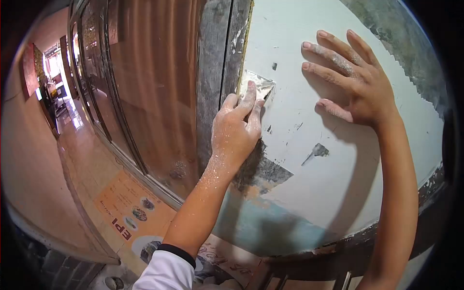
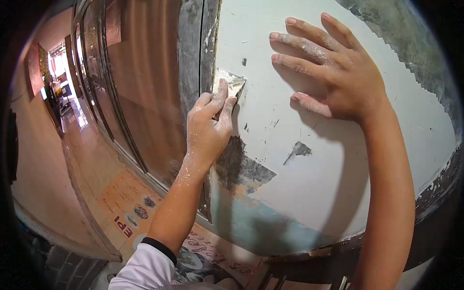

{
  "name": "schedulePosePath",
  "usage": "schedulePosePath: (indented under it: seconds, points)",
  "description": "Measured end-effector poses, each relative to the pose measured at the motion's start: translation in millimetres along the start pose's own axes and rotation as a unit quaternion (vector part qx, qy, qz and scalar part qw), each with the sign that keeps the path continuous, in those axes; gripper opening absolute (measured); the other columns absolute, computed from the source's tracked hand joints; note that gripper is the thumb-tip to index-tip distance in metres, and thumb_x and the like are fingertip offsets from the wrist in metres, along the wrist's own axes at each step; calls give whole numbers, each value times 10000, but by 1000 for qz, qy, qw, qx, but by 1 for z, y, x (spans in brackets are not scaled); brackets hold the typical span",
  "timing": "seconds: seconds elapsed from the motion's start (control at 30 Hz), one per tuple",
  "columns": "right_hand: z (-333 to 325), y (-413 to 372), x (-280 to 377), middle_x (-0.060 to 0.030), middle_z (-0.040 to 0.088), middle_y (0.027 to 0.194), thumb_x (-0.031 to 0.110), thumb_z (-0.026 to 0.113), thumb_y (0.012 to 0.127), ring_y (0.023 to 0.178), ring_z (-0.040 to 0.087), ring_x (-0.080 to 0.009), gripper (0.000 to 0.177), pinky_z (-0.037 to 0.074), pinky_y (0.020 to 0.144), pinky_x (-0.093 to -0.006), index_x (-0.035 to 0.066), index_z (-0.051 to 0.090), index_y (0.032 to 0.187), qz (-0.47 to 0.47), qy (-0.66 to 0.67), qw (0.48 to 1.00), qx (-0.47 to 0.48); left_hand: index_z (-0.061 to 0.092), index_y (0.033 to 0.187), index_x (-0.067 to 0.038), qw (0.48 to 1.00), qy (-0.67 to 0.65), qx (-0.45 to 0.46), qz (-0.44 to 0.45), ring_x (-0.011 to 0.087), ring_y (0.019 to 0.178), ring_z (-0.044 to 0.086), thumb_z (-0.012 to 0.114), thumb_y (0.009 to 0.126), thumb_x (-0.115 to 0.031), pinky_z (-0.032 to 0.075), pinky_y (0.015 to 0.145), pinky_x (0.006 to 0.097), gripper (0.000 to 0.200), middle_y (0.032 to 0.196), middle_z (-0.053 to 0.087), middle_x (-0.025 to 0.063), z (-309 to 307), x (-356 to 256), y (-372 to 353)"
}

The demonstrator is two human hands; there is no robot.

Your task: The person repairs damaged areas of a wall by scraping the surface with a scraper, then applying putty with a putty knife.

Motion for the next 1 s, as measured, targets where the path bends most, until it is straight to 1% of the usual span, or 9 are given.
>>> schedulePosePath:
  seconds: [0.3, 0.37, 0.47, 0.53, 0.6, 0.77, 0.83, 0.9, 1.0]
  points:
    - [0, 1, 0, 66, 537, 1558, 440, 781, 726, 1514, 395, -214, 663, 201, 1309, -491, 318, 669, 1368, -2, 5, 1000, 1, 676, 1352, -40, 1000, -24, -12, -2, 228, 648, 526, 727, 941, -82, 461, 640, 348, 416, 761, 525, 130, -1, -3, 3]
    - [0, 0, 0, 67, 534, 1560, 443, 770, 741, 1516, 391, -212, 649, 195, 1312, -491, 311, 670, 1369, -2, 3, 1000, -1, 675, 1351, -30, 999, -20, -22, 20, 236, 655, 535, 724, 939, -76, 467, 644, 349, 418, 773, 538, 130, -2, -4, 6]
    - [2, -1, 0, 65, 534, 1561, 457, 756, 748, 1515, 393, -213, 639, 193, 1312, -494, 318, 671, 1365, 1, 1, 1000, 2, 670, 1357, -31, 1000, -5, 4, 8, 239, 670, 547, 722, 942, -77, 474, 648, 350, 421, 791, 555, 130, -6, 6, -7]
    - [1, -1, 0, 62, 535, 1560, 466, 745, 762, 1513, 396, -216, 616, 194, 1312, -494, 321, 677, 1358, -2, -1, 1000, 1, 671, 1348, -14, 999, -30, -11, 6, 234, 681, 563, 715, 940, -49, 483, 650, 340, 412, 808, 566, 130, -12, 25, -30]
    - [1, -1, 0, 59, 537, 1559, 442, 741, 768, 1511, 399, -217, 609, 197, 1311, -494, 321, 676, 1360, -3, -4, 1000, -2, 671, 1345, -8, 1000, -6, 8, -26, 233, 682, 572, 715, 934, -29, 488, 656, 337, 414, 818, 566, 131, -15, 52, -62]
    - [0, 1, 2, 54, 538, 1560, 407, 723, 775, 1508, 405, -230, 608, 205, 1304, -505, 323, 669, 1375, -8, -5, 1000, 8, 649, 1384, -20, 998, -11, 45, -43, 233, 689, 562, 712, 925, -1, 487, 648, 324, 464, 831, 551, 126, -4, 86, -131]
    - [-2, 2, 1, 106, 531, 1553, 355, 826, 689, 1504, 397, -172, 675, 222, 1309, -479, 313, 666, 1343, 9, 10, 1000, 2, 647, 1387, -22, 998, -17, 41, -53, 234, 695, 563, 712, 923, 3, 486, 648, 324, 468, 833, 551, 126, 1, 88, -133]
    - [-2, 2, 1, 106, 530, 1554, 356, 827, 689, 1504, 397, -171, 672, 220, 1310, -477, 315, 668, 1340, 7, 8, 1000, 4, 649, 1386, -26, 998, -25, 16, -51, 240, 713, 576, 710, 923, 6, 490, 662, 327, 468, 838, 555, 130, 2, 86, -125]
    - [-1, 2, 1, 105, 530, 1555, 359, 831, 688, 1504, 396, -170, 668, 216, 1312, -473, 318, 670, 1335, 8, 7, 1000, 6, 645, 1392, -30, 999, -33, 23, -35, 245, 709, 572, 710, 922, 8, 491, 664, 328, 476, 836, 559, 132, 0, 71, -103]
Point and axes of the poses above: each hand's wrist, its own y-axis towards the middle knuckle, its own z-axis out of the palm, x = y × z, the point moved 8 cm from there along y, towards the middle knuckle
